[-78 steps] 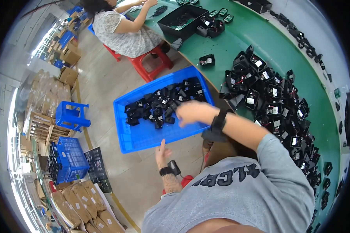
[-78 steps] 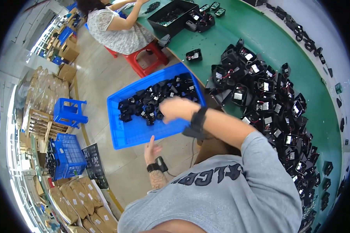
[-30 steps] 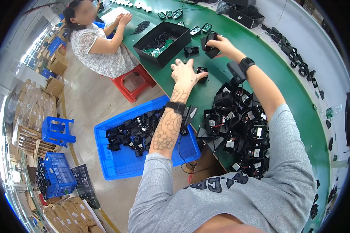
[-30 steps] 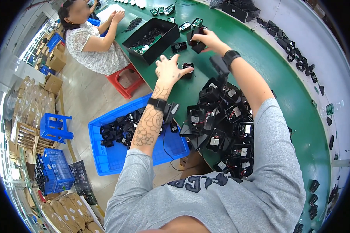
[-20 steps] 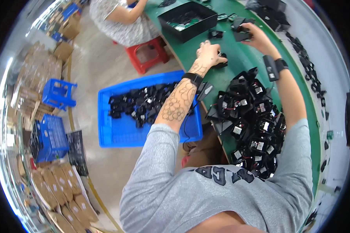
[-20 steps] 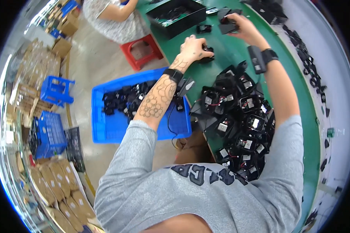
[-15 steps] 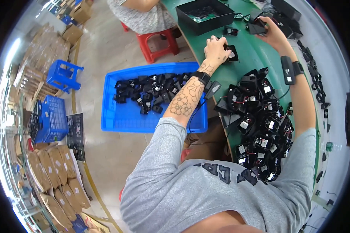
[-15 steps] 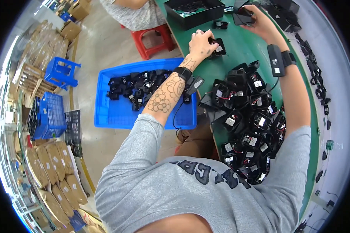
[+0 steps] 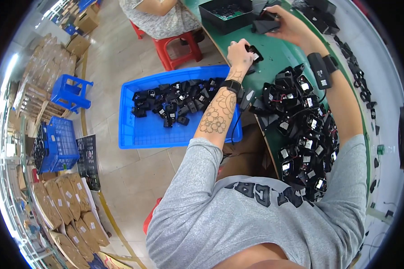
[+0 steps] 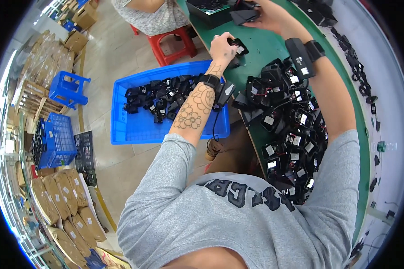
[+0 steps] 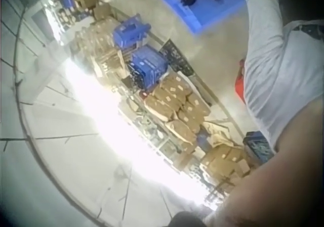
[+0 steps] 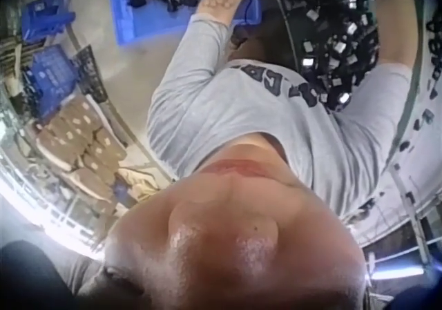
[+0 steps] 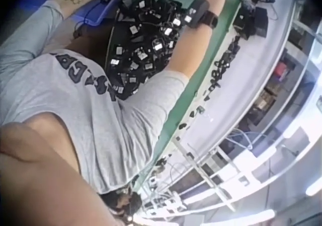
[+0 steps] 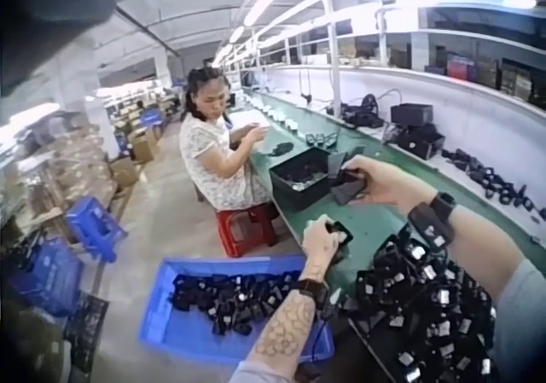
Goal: The person picks up a circuit board and a black plastic housing, fits the board into the housing by hand, and places the assembled unit into a blue bin, repeating the process several times.
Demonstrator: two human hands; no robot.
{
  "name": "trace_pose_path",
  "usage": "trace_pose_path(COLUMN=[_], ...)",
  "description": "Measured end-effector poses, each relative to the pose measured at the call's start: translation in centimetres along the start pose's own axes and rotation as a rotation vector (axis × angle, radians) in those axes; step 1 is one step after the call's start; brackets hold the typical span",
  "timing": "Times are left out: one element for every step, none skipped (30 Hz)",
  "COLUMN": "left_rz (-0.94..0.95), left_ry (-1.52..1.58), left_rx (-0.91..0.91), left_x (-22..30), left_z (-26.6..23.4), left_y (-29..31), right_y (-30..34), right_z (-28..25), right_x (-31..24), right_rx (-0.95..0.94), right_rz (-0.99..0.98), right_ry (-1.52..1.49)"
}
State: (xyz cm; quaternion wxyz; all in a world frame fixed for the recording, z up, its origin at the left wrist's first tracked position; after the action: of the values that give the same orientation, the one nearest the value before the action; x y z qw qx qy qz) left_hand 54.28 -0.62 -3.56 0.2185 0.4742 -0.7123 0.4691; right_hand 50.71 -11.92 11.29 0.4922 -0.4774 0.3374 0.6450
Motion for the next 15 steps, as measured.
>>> trace_pose_path(left_rz=[-0.006,0.025,0.06,0.042,0.05,0.088,0.127,0.131,0.136,0.14,0.149,0.187,0.224,0.221,0.224], left_ry=[-0.009,-0.018,-0.021,-0.043,-0.034,-0.124,-0.214,-0.216,-0.252,-0.289,-0.282,-0.304,-0.328,-0.332,-0.332], left_rx=[-0.004,0.055,0.115,0.059,0.054,0.04,0.027,0.031,-0.062,-0.154,-0.155,-0.239,-0.323,-0.418,-0.416], left_x=[-0.7,-0.3,0.6,1.3,1.9,2.6,3.3,3.0,2.5,1.9,2.3,2.6,2.9,2.8,2.9], left_z=[-0.5,-1.1,-1.6,-1.2,-1.2,-1.1,-0.9,-1.1,-0.8,-0.5,-0.7,-0.5,-0.3,-0.4,-0.9], left_y=[0.4,0.8,1.2,1.5,1.8,2.0,2.1,1.8,1.5,1.3,1.0,1.1,1.1,1.0,0.9], right_y=[0.9,1.2,1.4,1.7,2.2,2.6,3.1,3.3,3.5,3.8,4.5,5.0,5.5,6.0,6.4], right_z=[-1.7,-1.0,-0.9,-0.9,-1.3,-1.7,-2.1,-1.8,-1.4,-1.3,-2.0,-2.4,-2.8,-3.0,-3.2], right_x=[1.5,1.9,2.4,2.7,2.8,2.9,3.0,3.1,3.2,3.3,3.1,2.9,2.6,2.6,2.5], right_rx=[0.454,0.462,0.494,0.524,0.536,0.545,0.555,0.571,0.568,0.603,0.65,0.647,0.653,0.67,0.687], right_rz=[0.083,0.083,0.106,0.129,0.123,0.138,0.152,0.121,0.116,0.117,0.117,0.118,0.112,0.107,0.102], right_ry=[0.162,0.162,0.174,0.186,0.19,0.174,0.159,0.161,0.162,0.163,0.168,0.165,0.168,0.165,0.161])
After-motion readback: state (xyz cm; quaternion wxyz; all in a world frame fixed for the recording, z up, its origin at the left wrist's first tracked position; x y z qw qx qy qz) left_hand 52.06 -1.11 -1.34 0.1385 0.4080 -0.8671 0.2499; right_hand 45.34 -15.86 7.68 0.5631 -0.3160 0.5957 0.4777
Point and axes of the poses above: each hand's wrist, its own y-axis away from the middle knuckle, its own z-axis out of the palm, x = y × z, the point moved 7 cm from there along -y, towards the middle knuckle, and after that the axes turned 6 degrees about x, right-handed, at the moved point
